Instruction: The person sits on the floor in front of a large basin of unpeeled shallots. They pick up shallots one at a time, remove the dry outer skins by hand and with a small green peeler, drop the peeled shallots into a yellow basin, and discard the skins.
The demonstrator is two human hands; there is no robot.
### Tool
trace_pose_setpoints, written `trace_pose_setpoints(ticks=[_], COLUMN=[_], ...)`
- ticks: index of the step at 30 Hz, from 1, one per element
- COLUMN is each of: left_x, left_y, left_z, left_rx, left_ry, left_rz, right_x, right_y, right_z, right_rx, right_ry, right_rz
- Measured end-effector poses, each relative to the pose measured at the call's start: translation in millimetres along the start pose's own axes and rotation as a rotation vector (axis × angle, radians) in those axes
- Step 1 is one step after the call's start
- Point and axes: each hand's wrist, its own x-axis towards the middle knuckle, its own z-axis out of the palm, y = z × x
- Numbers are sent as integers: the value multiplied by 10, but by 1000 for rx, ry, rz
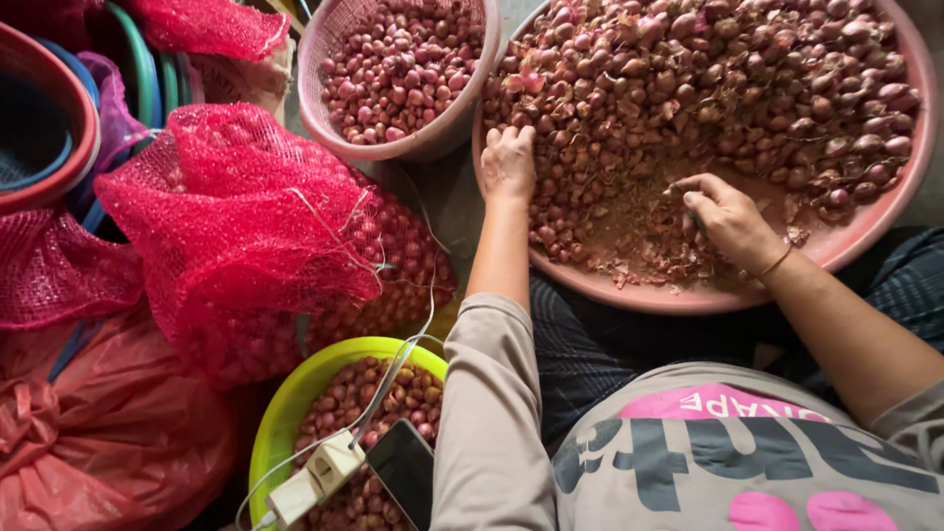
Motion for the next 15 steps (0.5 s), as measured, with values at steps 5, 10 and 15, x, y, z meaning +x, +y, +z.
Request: trace_pose_setpoints(ticks=[5,10,15], left_x=[-54,-445,-771], left_y=[115,734,1197], left_z=[-14,116,253], left_rx=[-217,-1167,-1600], left_ry=[164,-146,-437], left_rz=[-119,-245,-388], right_x=[-1,-21,-9], right_y=[-60,-287,-392], right_z=[15,98,30], right_rx=[48,-7,60], right_ry=[-54,-15,-66], right_rz=[-111,-297,-283])
